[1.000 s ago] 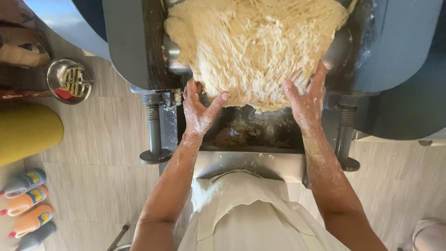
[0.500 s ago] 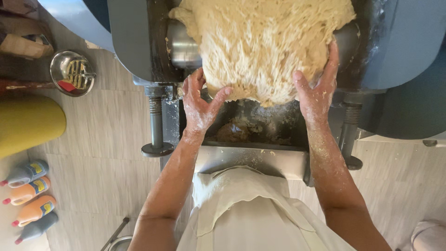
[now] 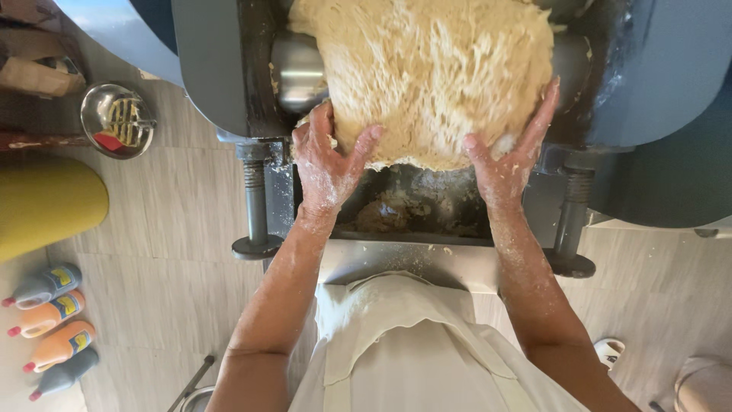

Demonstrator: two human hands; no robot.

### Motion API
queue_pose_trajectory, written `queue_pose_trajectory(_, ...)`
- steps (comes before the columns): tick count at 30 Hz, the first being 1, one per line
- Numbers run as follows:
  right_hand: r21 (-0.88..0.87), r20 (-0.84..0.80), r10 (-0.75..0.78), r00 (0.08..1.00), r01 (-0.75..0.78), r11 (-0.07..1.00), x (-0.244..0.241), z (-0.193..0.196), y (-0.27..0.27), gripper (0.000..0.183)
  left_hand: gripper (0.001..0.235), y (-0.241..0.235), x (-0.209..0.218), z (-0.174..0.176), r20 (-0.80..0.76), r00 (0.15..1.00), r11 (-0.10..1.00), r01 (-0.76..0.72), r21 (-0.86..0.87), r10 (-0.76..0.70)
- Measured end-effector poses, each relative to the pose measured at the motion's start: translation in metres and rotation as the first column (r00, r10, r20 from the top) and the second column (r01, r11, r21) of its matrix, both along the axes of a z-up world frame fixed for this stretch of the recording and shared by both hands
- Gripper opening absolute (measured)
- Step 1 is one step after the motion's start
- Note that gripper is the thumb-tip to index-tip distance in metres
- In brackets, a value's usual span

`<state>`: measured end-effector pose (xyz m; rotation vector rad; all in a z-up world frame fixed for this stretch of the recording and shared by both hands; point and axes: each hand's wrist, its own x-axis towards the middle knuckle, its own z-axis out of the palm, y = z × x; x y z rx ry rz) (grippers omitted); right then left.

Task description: The person feeds a large mass of dough into a mechanical dough sheeter, repeatedly folding and passing it through the rollers to flatten and refine the texture. The operator uses both hands to guide the dough and ensure it feeds evenly into the machine.

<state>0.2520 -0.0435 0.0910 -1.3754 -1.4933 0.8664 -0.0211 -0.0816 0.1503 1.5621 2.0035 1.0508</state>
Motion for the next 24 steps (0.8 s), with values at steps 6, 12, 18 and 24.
queue_pose_trajectory(6,-0.02,0.108,-0.037,0.993,0.039,0.999,0.009,-0.009,-0.002,0.125,0.074,0.007,0.009,-0.004,-0.04,0.999,0.994,0.01,0.106,-0.006)
queue_pose_trajectory(12,-0.009,0.06,-0.063,0.996,0.064,0.998,0.02,-0.013,-0.007,0.127,0.074,-0.03,0.011,-0.005,0.322,0.925,0.949,0.104,0.299,-0.202)
queue_pose_trajectory(18,-0.113,-0.161,-0.083,0.983,0.065,0.991,0.021,-0.061,-0.036,0.143,0.072,-0.062,-0.014,-0.049,0.481,0.853,0.977,-0.209,-0.043,0.203)
queue_pose_trajectory(24,-0.095,-0.256,0.022,0.966,-0.048,0.994,0.01,-0.08,-0.034,0.124,0.085,-0.041,-0.033,-0.052,0.199,0.978,0.994,-0.071,0.08,0.053)
